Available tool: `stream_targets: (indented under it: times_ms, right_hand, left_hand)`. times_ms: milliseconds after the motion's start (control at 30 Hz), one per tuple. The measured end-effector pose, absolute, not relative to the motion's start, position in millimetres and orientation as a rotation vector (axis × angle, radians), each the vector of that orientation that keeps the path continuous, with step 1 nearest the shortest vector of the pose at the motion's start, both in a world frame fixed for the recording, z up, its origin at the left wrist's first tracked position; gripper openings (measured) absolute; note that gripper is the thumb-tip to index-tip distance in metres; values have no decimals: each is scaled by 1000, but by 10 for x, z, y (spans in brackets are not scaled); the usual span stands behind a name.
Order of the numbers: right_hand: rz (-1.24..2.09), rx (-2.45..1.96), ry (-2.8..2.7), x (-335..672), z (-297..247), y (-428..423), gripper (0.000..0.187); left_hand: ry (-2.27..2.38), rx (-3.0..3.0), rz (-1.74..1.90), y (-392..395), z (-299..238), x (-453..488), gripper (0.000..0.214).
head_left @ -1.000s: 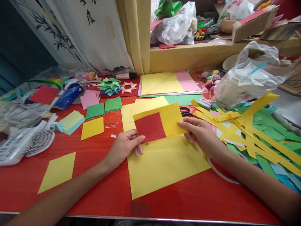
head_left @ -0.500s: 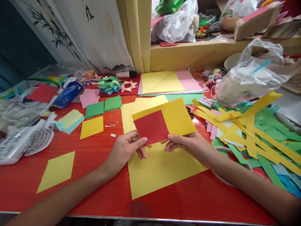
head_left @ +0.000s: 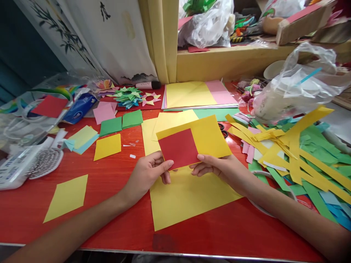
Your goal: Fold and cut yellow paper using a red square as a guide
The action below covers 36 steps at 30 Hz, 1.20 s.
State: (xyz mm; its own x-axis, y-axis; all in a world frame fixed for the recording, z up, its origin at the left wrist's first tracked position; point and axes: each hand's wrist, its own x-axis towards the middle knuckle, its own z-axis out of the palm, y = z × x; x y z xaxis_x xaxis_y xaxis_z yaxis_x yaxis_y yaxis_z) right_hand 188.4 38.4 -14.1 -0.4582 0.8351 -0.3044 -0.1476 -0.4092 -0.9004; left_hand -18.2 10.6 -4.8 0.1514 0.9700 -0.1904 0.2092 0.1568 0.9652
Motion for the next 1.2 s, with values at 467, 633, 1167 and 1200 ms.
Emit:
stream_targets:
  times_ms: [467,633,1167,1200]
  right_hand:
    - [1902,-1097,-1173,1874,-150,376,21]
    - [1923,-1099,-1183,1868,-143,371,21]
    - [1953,-1056,-1200,1867,-125,361,22]
    - [1953,-1058,-1199,1867,-122,361,23]
  left_hand:
    - [1297,1395,1195,124,-115,-172,62]
    - [1339,1481,1127,130,-93,-196,52]
    - [1298,1435,1085,145,-41,-205,35]
    - [1299,1433,1084,143,-38,-203,36]
